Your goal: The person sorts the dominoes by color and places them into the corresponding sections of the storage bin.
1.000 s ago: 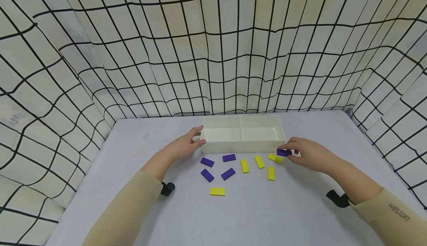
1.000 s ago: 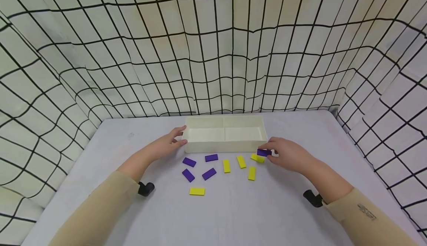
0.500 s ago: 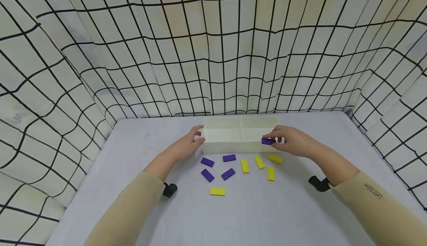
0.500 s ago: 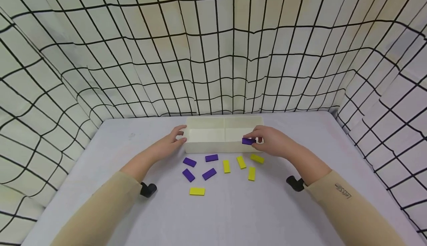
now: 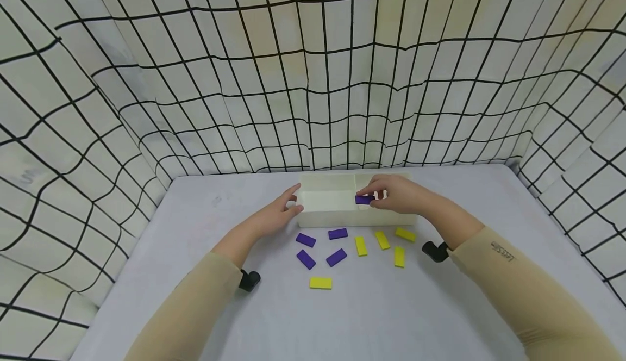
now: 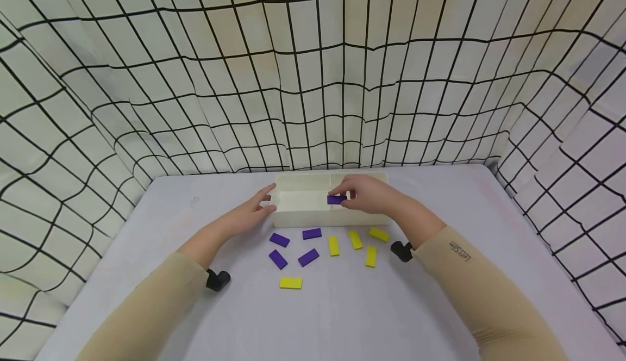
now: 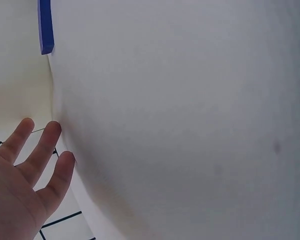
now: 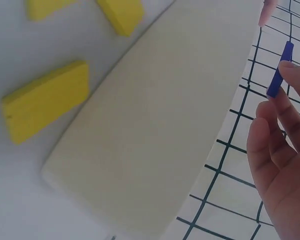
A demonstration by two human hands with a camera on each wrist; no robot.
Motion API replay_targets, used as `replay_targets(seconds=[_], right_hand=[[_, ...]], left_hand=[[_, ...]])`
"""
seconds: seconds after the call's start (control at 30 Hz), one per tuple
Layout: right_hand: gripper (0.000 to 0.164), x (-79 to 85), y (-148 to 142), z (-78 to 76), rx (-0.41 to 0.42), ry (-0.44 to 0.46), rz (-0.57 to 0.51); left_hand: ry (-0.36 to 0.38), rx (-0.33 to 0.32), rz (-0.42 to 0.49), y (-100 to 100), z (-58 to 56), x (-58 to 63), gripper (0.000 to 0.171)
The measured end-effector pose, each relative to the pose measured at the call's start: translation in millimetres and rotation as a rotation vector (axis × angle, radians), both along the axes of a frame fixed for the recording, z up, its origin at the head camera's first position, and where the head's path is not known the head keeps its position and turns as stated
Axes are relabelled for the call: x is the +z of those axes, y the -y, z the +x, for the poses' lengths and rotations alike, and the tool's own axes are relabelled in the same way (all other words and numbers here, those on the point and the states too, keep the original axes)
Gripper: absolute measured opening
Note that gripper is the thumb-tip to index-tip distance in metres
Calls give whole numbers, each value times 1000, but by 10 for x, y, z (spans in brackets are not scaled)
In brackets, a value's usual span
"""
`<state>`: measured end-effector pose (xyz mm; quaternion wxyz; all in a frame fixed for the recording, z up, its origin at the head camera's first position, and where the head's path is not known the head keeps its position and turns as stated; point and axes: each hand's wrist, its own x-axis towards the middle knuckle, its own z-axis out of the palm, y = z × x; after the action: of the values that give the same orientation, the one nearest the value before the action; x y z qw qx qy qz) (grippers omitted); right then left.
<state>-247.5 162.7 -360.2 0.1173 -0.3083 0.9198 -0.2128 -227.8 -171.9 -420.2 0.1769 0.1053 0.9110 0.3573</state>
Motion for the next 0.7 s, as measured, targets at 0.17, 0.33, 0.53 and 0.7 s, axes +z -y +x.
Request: replay_targets(seconds=[0.17,0.33,0.53,0.7], right_hand=[[34,66,151,-112,18,37,-5],[33,105,305,-228,50,82,7],[33,104,506,-349,73,136,36],[32,62,687,-406,87,154,57]], left_hand=[[6,-4,8,12,-3,2,75],[11,-5,12,37,-37,13,78],[32,26,37,67,-108,-21,83],[54,32,65,64,-143,-22,82]])
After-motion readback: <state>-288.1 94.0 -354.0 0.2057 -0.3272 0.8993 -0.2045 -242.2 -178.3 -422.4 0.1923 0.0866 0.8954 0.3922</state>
